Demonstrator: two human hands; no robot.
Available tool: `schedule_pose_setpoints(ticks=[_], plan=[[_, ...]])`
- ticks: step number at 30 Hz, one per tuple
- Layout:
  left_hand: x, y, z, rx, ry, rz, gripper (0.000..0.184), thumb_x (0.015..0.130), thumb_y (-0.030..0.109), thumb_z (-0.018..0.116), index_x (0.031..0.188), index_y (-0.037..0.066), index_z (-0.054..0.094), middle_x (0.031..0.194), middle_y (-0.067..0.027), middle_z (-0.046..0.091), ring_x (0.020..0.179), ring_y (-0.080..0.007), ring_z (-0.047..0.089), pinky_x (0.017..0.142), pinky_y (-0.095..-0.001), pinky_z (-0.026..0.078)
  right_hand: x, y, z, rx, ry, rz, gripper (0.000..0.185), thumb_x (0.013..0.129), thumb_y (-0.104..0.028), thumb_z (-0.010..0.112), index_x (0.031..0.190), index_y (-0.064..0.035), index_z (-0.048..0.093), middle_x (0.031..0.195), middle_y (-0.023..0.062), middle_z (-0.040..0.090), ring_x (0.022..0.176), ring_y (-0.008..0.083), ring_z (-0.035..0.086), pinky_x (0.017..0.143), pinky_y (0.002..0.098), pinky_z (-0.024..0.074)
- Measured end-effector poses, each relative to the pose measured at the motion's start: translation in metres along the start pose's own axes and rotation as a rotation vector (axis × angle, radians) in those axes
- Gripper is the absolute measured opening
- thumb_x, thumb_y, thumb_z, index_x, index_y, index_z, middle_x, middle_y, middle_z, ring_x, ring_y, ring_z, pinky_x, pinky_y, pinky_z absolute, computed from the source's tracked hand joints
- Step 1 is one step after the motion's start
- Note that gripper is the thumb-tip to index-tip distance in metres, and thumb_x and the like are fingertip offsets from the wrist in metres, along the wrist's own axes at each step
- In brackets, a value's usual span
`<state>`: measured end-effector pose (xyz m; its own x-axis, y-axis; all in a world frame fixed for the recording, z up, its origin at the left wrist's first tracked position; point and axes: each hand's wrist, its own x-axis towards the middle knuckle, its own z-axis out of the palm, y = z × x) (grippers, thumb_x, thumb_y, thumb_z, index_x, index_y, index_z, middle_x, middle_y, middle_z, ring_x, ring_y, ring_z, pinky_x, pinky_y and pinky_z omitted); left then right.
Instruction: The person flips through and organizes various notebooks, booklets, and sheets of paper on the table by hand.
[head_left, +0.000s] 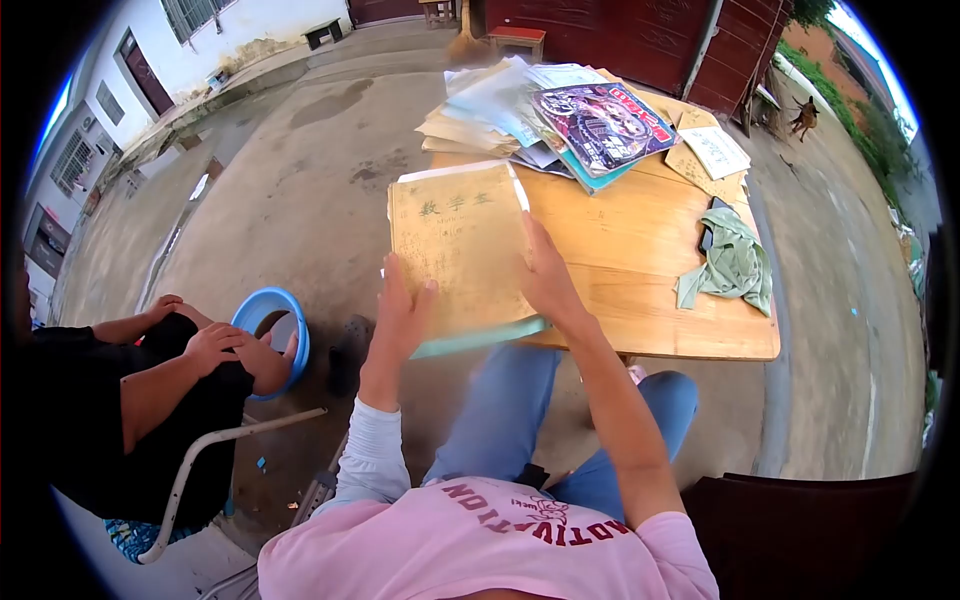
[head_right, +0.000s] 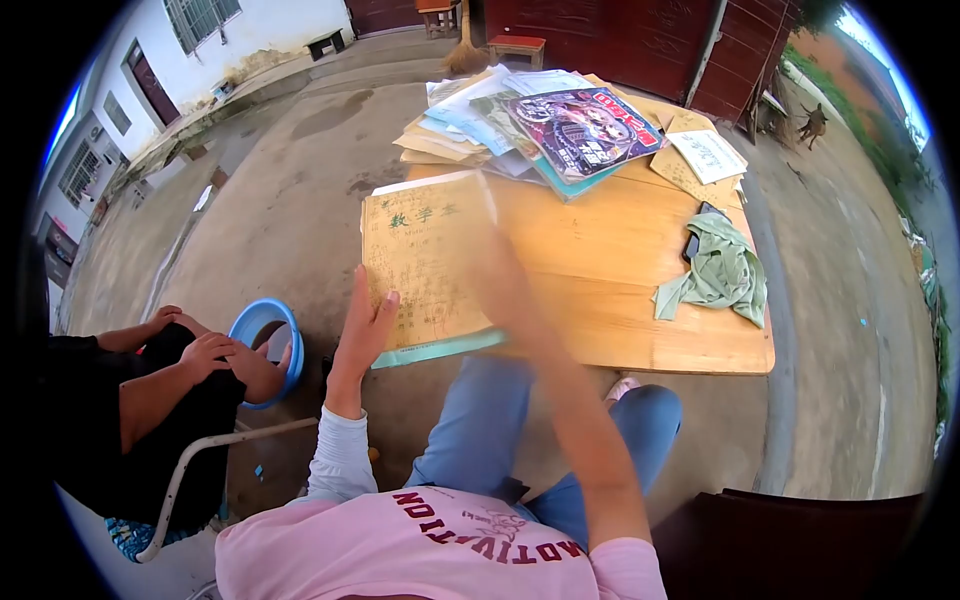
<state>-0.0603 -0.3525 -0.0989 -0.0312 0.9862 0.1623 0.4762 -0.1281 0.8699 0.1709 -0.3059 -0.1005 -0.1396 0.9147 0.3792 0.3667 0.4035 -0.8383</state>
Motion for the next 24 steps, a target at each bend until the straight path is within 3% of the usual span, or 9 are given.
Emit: schedule_pose_setpoints(ticks=[2,4,7,10,14,17,18,21,24], plan=[[0.003,-0.002,-0.001,0.115,-0.025,-0.012,0.068,0.099,0.024,0.05,0.146,-0.009,0.014,0.149,-0.0258,0.026,0.139,-0.0298,0.027,0.112,-0.0352,0.022,0.001,-0.005,-0.001,-0.044,-0.032,-0.01,0.054,0.091,-0.009,0.05,0.141,0.0011,0.033,0.142,0.0198,0.041,0.135,0.0284,0.036,0.108,0.0339,0.0311],[0.002,0.007,-0.009,0.183,-0.073,-0.04,0.067,0.099,0.023,0.049,0.146,-0.009,0.014,0.15,-0.0252,0.025,0.141,-0.03,0.024,0.113,-0.0353,0.02,0.003,-0.002,-0.007,0.158,-0.017,0.169,0.054,0.091,-0.009,0.049,0.142,0.001,0.033,0.141,0.0195,0.042,0.132,0.0268,0.04,0.106,0.033,0.0327],[0.007,-0.007,-0.012,-0.021,0.143,-0.01,0.058,0.095,0.021,0.053,0.143,-0.003,0.031,0.141,-0.024,0.04,0.128,-0.0326,0.045,0.102,-0.0383,0.038,0.001,-0.002,-0.017,0.197,0.106,0.304,0.05,0.091,-0.009,0.05,0.138,0.0012,0.038,0.133,0.0182,0.049,0.12,0.0245,0.05,0.101,0.0323,0.0382],[0.01,-0.008,-0.019,-0.111,0.118,0.025,0.041,0.093,0.017,0.055,0.13,0.0,0.049,0.121,-0.0193,0.053,0.107,-0.0278,0.058,0.091,-0.0331,0.046,-0.008,0.012,-0.024,0.008,0.157,0.209,0.042,0.09,-0.012,0.054,0.129,0.0024,0.048,0.114,0.0165,0.059,0.1,0.0235,0.059,0.089,0.0338,0.0452],[0.002,0.006,-0.025,0.131,0.175,0.026,0.029,0.092,0.013,0.057,0.118,0.002,0.061,0.107,-0.0118,0.062,0.09,-0.0135,0.058,0.08,-0.0267,0.047,-0.015,0.002,-0.021,-0.279,0.085,0.126,0.03,0.088,-0.016,0.059,0.111,0.0035,0.059,0.089,0.014,0.063,0.082,0.022,0.061,0.073,0.0354,0.0481],[0.008,-0.004,-0.027,0.073,0.191,-0.009,0.03,0.091,0.012,0.056,0.118,0.0,0.06,0.099,-0.0105,0.064,0.086,-0.013,0.059,0.079,-0.0258,0.046,-0.011,0.0,-0.017,-0.413,0.045,0.137,0.031,0.084,-0.022,0.058,0.109,-0.0021,0.059,0.092,0.0172,0.062,0.095,0.0357,0.057,0.078,0.0455,0.0461],[0.009,-0.004,-0.027,0.062,0.195,-0.005,0.03,0.091,0.012,0.056,0.117,-0.003,0.06,0.094,-0.009,0.065,0.084,-0.0126,0.059,0.078,-0.025,0.046,-0.009,-0.003,-0.017,-0.437,0.029,0.152,0.032,0.084,-0.023,0.059,0.107,-0.0014,0.059,0.091,0.0172,0.063,0.094,0.0357,0.057,0.078,0.0452,0.0462],[0.014,-0.02,-0.024,-0.091,0.18,0.032,0.029,0.089,0.014,0.058,0.114,0.001,0.061,0.097,-0.0145,0.063,0.079,-0.0198,0.061,0.075,-0.0307,0.049,-0.006,-0.016,-0.022,-0.448,-0.031,0.233,0.033,0.083,-0.025,0.06,0.104,0.0004,0.059,0.09,0.0171,0.063,0.091,0.0353,0.058,0.077,0.0443,0.0464],[0.013,-0.017,-0.024,-0.074,0.175,0.062,0.028,0.089,0.014,0.056,0.114,0.0,0.062,0.093,-0.0096,0.064,0.077,-0.0166,0.059,0.071,-0.0292,0.048,0.0,-0.025,-0.029,-0.372,-0.075,0.304,0.035,0.081,-0.025,0.062,0.103,0.0012,0.059,0.088,0.0174,0.063,0.088,0.0345,0.06,0.076,0.0435,0.0468]])
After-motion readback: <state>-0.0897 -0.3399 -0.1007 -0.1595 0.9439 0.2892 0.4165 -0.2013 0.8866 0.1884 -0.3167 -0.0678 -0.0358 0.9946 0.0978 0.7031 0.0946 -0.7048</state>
